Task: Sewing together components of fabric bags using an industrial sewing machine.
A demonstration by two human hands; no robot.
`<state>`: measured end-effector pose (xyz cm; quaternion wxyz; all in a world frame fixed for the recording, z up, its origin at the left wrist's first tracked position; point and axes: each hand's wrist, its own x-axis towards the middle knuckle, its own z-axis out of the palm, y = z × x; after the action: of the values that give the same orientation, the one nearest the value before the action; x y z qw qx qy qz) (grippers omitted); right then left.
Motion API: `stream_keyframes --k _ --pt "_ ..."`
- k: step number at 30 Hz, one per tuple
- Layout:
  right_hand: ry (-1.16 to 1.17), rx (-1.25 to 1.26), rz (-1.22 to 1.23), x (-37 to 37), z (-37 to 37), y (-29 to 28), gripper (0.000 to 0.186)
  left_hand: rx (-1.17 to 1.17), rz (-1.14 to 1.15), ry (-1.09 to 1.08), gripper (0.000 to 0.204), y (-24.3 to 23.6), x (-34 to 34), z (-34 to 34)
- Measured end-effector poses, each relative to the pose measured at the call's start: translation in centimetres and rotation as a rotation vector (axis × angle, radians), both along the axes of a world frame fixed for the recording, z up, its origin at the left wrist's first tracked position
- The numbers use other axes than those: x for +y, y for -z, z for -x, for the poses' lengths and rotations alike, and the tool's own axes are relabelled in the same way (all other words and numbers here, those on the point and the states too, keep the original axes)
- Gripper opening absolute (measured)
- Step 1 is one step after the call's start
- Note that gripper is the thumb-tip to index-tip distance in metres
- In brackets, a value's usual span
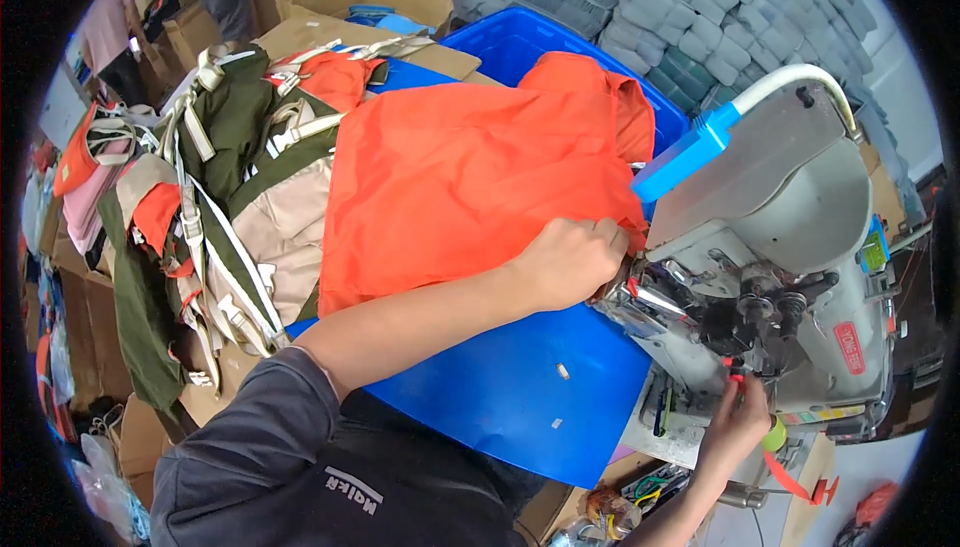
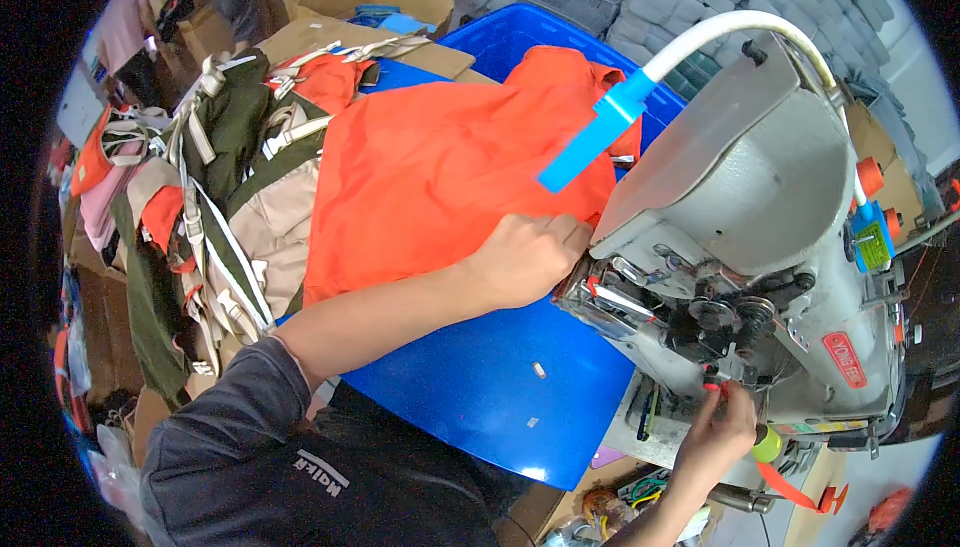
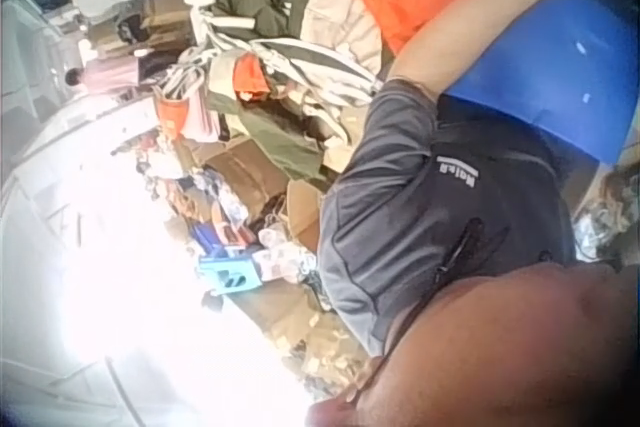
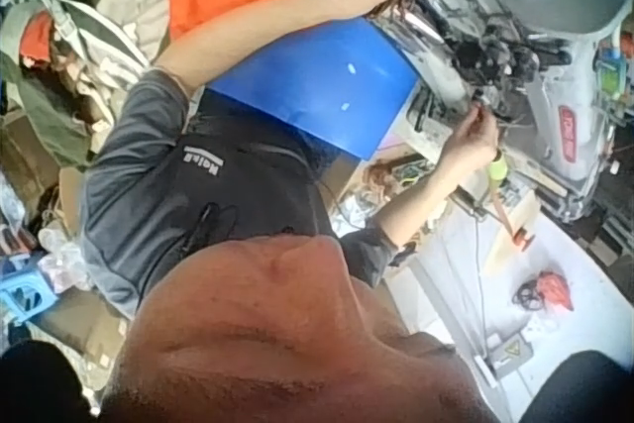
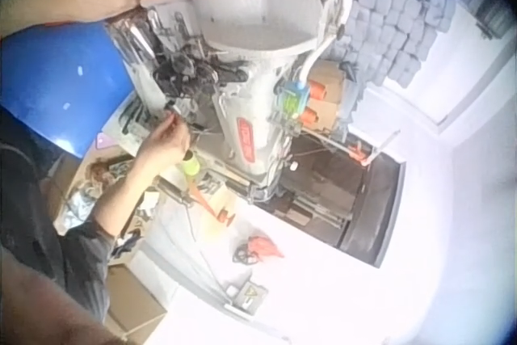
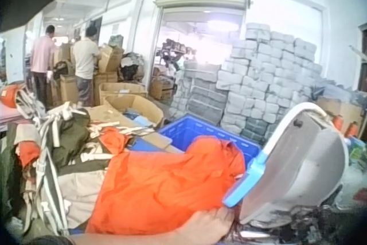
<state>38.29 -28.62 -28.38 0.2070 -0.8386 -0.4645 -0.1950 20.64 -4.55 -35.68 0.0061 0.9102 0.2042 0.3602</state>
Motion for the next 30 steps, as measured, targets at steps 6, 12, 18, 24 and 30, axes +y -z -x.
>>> stream_keyframes --k 6,12,18,24,30 --pt "0.039 0.08 -0.01 -0.3 0.1 -0.1 0.011 0.011 0.052 -0.025 0.01 -0.1 0.2 -0.1" --pt "0.057 0.098 -0.066 -0.7 0.3 0.6 0.014 0.036 0.071 -0.027 0.015 0.5 0.5 0.4" --pt "-0.033 -0.037 -0.341 -0.9 4.4 1.4 0.035 0.141 0.208 -0.07 0.072 3.1 -2.1 8.8" --pt "-0.498 0.884 0.188 2.4 13.4 6.3 0.051 0.359 -0.042 -0.414 0.073 5.0 -4.1 16.5" --pt "-0.656 1.142 0.302 8.4 17.7 10.4 0.073 0.38 0.479 -0.439 0.026 3.0 0.3 18.5"
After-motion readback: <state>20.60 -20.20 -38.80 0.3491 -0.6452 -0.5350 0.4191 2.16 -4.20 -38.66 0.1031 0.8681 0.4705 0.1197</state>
